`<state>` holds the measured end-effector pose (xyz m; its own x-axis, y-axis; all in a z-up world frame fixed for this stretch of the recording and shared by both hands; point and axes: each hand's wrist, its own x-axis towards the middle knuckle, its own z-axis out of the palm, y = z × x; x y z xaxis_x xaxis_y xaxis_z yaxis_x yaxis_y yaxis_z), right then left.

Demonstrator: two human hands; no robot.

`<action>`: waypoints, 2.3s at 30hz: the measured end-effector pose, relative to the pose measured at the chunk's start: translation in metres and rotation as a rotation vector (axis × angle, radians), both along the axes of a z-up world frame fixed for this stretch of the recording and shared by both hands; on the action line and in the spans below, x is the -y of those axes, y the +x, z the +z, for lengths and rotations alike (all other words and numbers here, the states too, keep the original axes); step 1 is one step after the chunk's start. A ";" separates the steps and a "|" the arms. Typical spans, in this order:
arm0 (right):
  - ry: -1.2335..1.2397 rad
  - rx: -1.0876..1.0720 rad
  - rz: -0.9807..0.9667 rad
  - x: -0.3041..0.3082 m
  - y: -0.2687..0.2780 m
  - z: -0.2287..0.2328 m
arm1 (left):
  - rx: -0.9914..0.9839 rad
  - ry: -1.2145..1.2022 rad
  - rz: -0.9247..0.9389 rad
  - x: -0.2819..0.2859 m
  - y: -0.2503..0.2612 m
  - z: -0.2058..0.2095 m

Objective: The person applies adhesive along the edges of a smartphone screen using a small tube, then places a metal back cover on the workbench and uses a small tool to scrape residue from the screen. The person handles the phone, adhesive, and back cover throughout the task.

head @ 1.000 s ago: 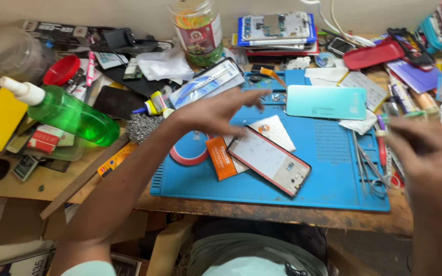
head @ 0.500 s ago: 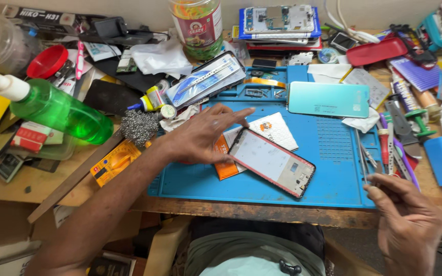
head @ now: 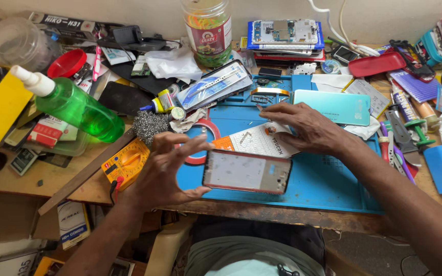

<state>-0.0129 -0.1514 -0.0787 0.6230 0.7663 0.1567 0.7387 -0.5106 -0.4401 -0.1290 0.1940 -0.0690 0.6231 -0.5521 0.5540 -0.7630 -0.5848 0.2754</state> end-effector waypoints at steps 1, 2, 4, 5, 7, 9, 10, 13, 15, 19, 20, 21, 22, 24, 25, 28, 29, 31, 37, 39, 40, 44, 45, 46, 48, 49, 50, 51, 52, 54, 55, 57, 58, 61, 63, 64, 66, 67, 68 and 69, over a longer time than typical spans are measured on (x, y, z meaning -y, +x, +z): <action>-0.022 -0.003 0.001 -0.002 0.001 -0.002 | -0.009 -0.020 0.025 -0.004 -0.003 0.000; -0.044 -0.006 0.003 -0.002 0.000 -0.005 | -0.018 -0.040 0.050 -0.009 -0.005 0.001; -0.076 0.007 -0.036 0.010 -0.010 -0.010 | -0.038 -0.079 0.087 -0.013 -0.006 0.000; -0.096 0.006 -0.062 0.019 -0.020 -0.014 | -0.058 -0.100 0.095 -0.011 -0.005 -0.004; 0.120 -0.031 -0.214 0.042 -0.040 -0.016 | -0.090 -0.130 0.091 -0.002 -0.004 -0.012; 0.256 0.034 -0.410 0.065 -0.061 -0.010 | -0.107 -0.146 0.061 0.015 0.003 -0.019; 0.287 0.113 -0.523 0.077 -0.074 -0.006 | -0.147 -0.145 0.046 0.025 0.008 -0.023; 0.489 0.037 -0.812 0.090 -0.113 -0.008 | -0.255 -0.117 0.029 0.046 0.018 -0.032; 0.655 -0.095 -0.960 0.091 -0.137 -0.018 | -0.325 -0.074 0.046 0.053 0.022 -0.036; 0.788 -0.199 -1.103 0.080 -0.163 -0.037 | -0.346 0.063 0.080 0.057 0.023 -0.032; 0.775 -0.205 -1.120 0.077 -0.166 -0.039 | -0.335 0.090 0.084 0.058 0.020 -0.029; 0.741 -0.152 -1.084 0.075 -0.167 -0.039 | -0.323 0.115 0.088 0.060 0.018 -0.026; 0.707 -0.100 -1.048 0.073 -0.166 -0.038 | -0.297 0.110 0.052 0.063 0.015 -0.022; 0.659 -0.077 -1.037 0.069 -0.162 -0.033 | -0.243 0.098 -0.023 0.073 0.010 -0.015; 0.645 -0.106 -1.061 0.066 -0.157 -0.031 | -0.208 0.103 -0.052 0.080 0.009 -0.013; 0.598 -0.157 -1.062 0.054 -0.144 -0.027 | -0.158 0.148 -0.135 0.103 0.012 -0.009; 0.578 -0.169 -1.050 0.051 -0.141 -0.026 | -0.177 0.182 -0.158 0.112 0.016 -0.010; 0.555 -0.085 -1.005 0.043 -0.136 -0.025 | -0.171 0.230 -0.194 0.125 0.028 -0.012; 0.405 0.111 -1.009 0.031 -0.134 -0.025 | -0.074 0.270 -0.221 0.142 0.050 -0.026; 0.429 0.117 -0.988 0.030 -0.134 -0.026 | -0.145 0.286 -0.231 0.142 0.051 -0.030; 0.450 0.127 -0.961 0.030 -0.133 -0.027 | -0.139 0.276 -0.226 0.142 0.052 -0.032; 0.456 0.141 -0.912 0.027 -0.130 -0.031 | -0.145 0.264 -0.213 0.141 0.053 -0.041; 0.439 0.150 -0.911 0.026 -0.130 -0.032 | -0.152 0.268 -0.211 0.142 0.053 -0.043; 0.421 0.158 -0.909 0.025 -0.129 -0.033 | -0.146 0.253 -0.212 0.142 0.052 -0.045; 0.394 0.157 -0.907 0.022 -0.128 -0.033 | -0.132 0.222 -0.211 0.141 0.052 -0.048; 0.386 0.146 -0.908 0.021 -0.128 -0.034 | -0.140 0.212 -0.211 0.141 0.052 -0.048; 0.378 0.135 -0.908 0.020 -0.128 -0.034 | -0.148 0.202 -0.211 0.141 0.051 -0.049; 0.369 0.140 -0.908 0.019 -0.128 -0.034 | -0.157 0.192 -0.212 0.141 0.051 -0.050; 0.360 0.145 -0.907 0.019 -0.129 -0.034 | -0.163 0.189 -0.209 0.140 0.051 -0.050; 0.346 0.139 -0.910 0.018 -0.128 -0.034 | -0.175 0.185 -0.202 0.140 0.051 -0.050; 0.341 0.128 -0.915 0.018 -0.128 -0.035 | -0.185 0.190 -0.204 0.140 0.051 -0.049; 0.342 0.111 -0.917 0.017 -0.127 -0.035 | -0.205 0.201 -0.209 0.140 0.052 -0.048; 0.347 0.106 -0.915 0.017 -0.127 -0.035 | -0.211 0.195 -0.211 0.140 0.052 -0.047; 0.342 0.096 -0.911 0.018 -0.126 -0.036 | -0.211 0.185 -0.213 0.140 0.053 -0.045; 0.334 0.093 -0.908 0.019 -0.126 -0.036 | -0.193 0.187 -0.205 0.140 0.052 -0.044; 0.331 0.095 -0.906 0.019 -0.126 -0.037 | -0.194 0.188 -0.205 0.140 0.052 -0.044; 0.329 0.090 -0.905 0.019 -0.126 -0.038 | -0.193 0.191 -0.205 0.140 0.053 -0.044; 0.328 0.084 -0.906 0.019 -0.126 -0.038 | -0.197 0.190 -0.205 0.140 0.053 -0.044; 0.327 0.078 -0.907 0.020 -0.126 -0.039 | -0.200 0.189 -0.205 0.140 0.053 -0.044; 0.333 0.076 -0.904 0.020 -0.126 -0.039 | -0.204 0.187 -0.205 0.140 0.053 -0.044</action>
